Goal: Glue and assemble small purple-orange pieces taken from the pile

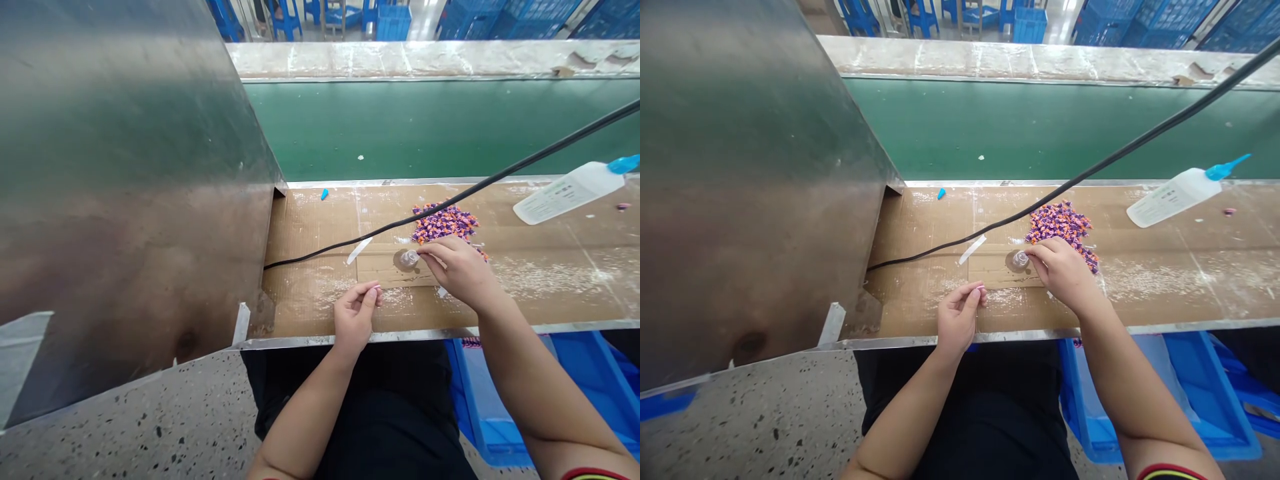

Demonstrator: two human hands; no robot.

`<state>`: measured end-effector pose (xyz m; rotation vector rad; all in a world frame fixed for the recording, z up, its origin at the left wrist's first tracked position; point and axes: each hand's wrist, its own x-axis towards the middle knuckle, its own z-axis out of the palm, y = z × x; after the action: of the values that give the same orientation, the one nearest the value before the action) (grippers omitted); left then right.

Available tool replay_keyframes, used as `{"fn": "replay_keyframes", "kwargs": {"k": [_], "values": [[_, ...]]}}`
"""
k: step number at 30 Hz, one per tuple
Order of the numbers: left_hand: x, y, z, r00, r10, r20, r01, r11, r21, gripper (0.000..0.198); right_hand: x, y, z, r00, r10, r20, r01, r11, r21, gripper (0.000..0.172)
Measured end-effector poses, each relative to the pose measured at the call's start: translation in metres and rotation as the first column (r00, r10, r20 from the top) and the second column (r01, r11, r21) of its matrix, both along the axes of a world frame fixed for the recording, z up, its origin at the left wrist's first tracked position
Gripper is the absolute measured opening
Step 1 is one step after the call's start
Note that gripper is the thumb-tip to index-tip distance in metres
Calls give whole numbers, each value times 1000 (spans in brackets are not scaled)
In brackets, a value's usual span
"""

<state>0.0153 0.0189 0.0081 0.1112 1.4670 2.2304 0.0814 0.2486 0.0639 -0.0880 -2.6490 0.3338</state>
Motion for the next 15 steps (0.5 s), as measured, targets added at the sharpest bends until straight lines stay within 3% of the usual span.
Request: {"fn": "replay_keyframes", "kwargs": {"k": [9,15], "values": [[-1,2,15,989,-6,144,-7,996,93,50,-1,-2,-10,998,-24,57,25,999,-22,23],[-2,0,8,993,5,121,-17,994,104,45,0,-2,-3,1000,-9,9,9,1000,-8,22]]}}
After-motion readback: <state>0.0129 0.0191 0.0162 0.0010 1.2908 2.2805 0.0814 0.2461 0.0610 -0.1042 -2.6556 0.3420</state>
